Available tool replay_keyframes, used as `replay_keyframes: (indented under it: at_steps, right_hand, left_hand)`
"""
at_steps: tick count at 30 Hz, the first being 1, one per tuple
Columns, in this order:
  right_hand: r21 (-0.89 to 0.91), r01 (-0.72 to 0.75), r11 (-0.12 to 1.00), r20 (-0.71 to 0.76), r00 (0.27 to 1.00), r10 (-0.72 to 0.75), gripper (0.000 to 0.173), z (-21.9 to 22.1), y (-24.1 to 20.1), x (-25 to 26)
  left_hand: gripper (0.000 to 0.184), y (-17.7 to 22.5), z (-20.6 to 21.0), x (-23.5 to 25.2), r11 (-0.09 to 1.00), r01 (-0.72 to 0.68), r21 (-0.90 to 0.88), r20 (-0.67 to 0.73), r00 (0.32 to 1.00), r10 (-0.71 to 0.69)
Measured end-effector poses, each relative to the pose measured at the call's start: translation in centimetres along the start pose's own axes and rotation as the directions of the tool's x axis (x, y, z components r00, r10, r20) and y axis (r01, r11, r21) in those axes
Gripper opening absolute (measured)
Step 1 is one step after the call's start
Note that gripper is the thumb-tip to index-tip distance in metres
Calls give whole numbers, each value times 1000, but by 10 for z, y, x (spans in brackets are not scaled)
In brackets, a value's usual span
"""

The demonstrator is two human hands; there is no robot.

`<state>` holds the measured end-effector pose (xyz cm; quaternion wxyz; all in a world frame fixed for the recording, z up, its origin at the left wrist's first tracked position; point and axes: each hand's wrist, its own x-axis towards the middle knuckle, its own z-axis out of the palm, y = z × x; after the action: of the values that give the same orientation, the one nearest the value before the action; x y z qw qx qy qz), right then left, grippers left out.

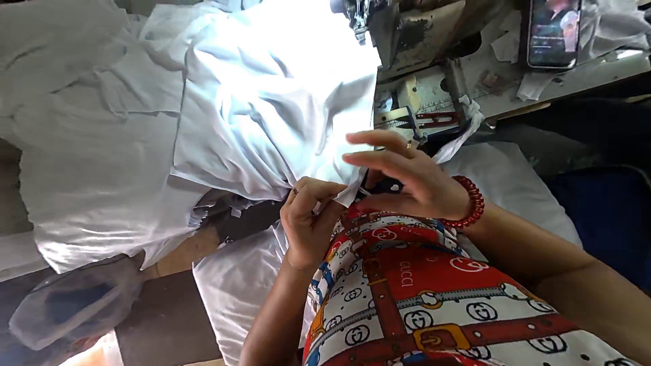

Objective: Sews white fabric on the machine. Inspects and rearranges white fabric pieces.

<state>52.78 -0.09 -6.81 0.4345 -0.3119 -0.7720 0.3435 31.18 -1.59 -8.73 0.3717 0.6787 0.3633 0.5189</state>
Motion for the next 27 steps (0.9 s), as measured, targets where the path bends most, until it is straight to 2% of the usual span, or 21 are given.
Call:
replay_keyframes:
  at_steps: [2, 3, 9, 11, 13, 15, 16, 17, 18, 20, 22, 27]
  right_hand:
    - [-38, 36, 999, 34, 999, -34, 22, -2, -2, 11]
    - [-45, 43, 998, 33, 999, -42, 16, -2, -2, 14]
    - [119, 23, 993, -24, 999, -21, 15, -6, 8, 6]
    - [198, -53, 979, -128, 989, 80, 27, -11, 19, -1]
    - [270, -243, 932, -231, 923, 308, 44, -18, 30, -3]
    - [368, -410, 834, -156, 857, 490, 66, -22, 38, 3]
    - [420, -448, 789, -100, 842, 531, 69, -21, 39, 7]
    - [457, -473, 754, -61, 828, 557, 61, -18, 38, 13]
    - [474, -486, 734, -57, 815, 577, 45, -15, 36, 20]
    - [454, -488, 745, -117, 797, 593, 18, -13, 33, 33]
    - [414, -502, 759, -152, 784, 601, 15, -15, 35, 37]
    - [403, -504, 764, -142, 790, 596, 26, -21, 36, 33]
  left_hand:
    - [11, 1, 0, 5, 1000, -21, -2, -9, 1000, 21]
    - [13, 1, 0, 7, 1000, -25, -3, -21, 999, 25]
    - [14, 10, 0, 8, 999, 23, 23, 20, 1000, -23]
    - [19, 18, 2, 8, 996, -72, 60, 108, 992, 65]
    - [21, 28, 9, 9, 980, -200, 16, 271, 944, 188]
    - [21, 25, 23, 9, 964, -267, -16, 418, 874, 249]
    - [20, 18, 32, 8, 956, -293, 4, 480, 840, 255]
    - [18, 9, 39, 7, 943, -329, 46, 529, 809, 257]
    - [16, 0, 45, 6, 925, -371, 84, 565, 782, 262]
    - [15, -10, 49, 10, 898, -422, 124, 587, 761, 276]
    - [15, -10, 44, 20, 886, -442, 137, 582, 760, 289]
    - [19, -10, 28, 62, 822, -545, 165, 613, 710, 348]
